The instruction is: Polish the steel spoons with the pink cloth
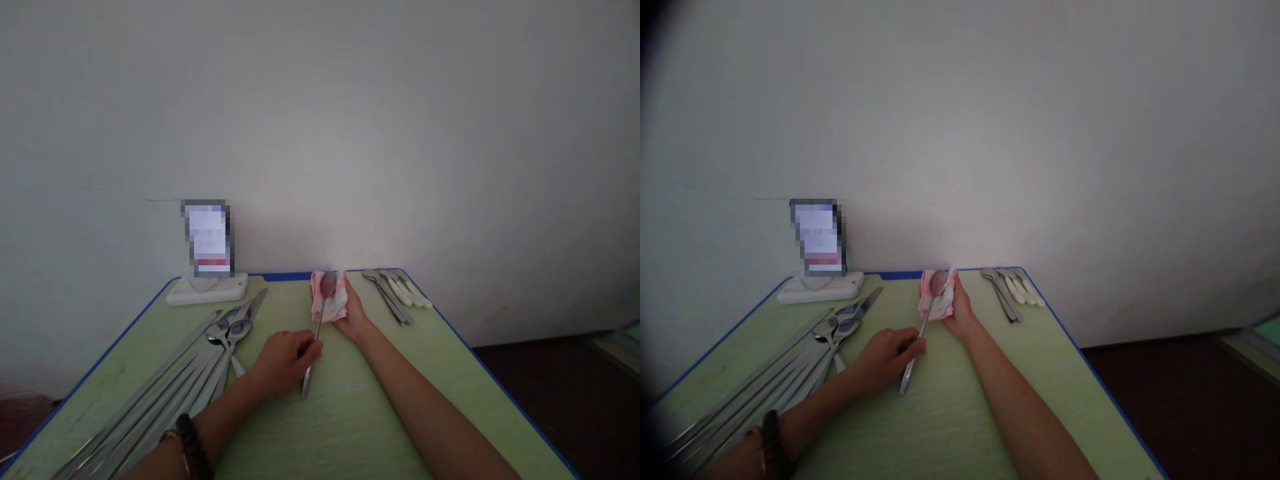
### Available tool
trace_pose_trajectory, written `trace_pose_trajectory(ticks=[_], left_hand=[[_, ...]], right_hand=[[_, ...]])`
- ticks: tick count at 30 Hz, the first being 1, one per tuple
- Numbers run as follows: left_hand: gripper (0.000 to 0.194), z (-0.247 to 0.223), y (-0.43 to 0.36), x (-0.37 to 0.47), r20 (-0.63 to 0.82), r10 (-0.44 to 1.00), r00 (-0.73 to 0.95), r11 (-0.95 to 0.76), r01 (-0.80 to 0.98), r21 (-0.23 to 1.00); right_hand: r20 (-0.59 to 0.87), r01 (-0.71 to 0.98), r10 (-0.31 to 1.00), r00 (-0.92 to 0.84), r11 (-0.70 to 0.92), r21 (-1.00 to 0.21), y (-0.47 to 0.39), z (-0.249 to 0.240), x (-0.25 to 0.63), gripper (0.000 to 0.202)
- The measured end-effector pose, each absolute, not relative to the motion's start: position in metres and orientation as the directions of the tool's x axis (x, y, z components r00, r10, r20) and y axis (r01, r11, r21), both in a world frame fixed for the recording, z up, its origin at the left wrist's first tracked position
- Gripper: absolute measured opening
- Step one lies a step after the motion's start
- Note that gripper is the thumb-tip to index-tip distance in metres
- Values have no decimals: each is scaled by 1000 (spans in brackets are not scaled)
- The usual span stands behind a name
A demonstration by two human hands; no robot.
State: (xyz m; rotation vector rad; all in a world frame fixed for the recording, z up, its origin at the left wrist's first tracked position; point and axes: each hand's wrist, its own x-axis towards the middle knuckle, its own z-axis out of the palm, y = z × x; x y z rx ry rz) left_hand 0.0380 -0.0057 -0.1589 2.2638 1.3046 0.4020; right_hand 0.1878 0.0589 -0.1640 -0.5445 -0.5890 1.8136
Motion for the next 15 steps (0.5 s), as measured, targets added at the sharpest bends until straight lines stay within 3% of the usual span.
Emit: trace_pose_trajectory(ticks=[5, 11, 15], left_hand=[[37, -158, -6, 38, 10, 872, 489, -408, 716, 566], [29, -156, -6, 34, -20, 856, 517, -356, 615, 703], [26, -157, -6, 32, -31, 831, 556, -349, 565, 748]], right_hand=[[-68, -742, 952, -297, -276, -611, 62, -165, 189, 51], [-108, -831, 969, -221, -246, -500, 70, -169, 194, 57], [-48, -847, 973, -224, -219, -484, 69, -171, 196, 53]])
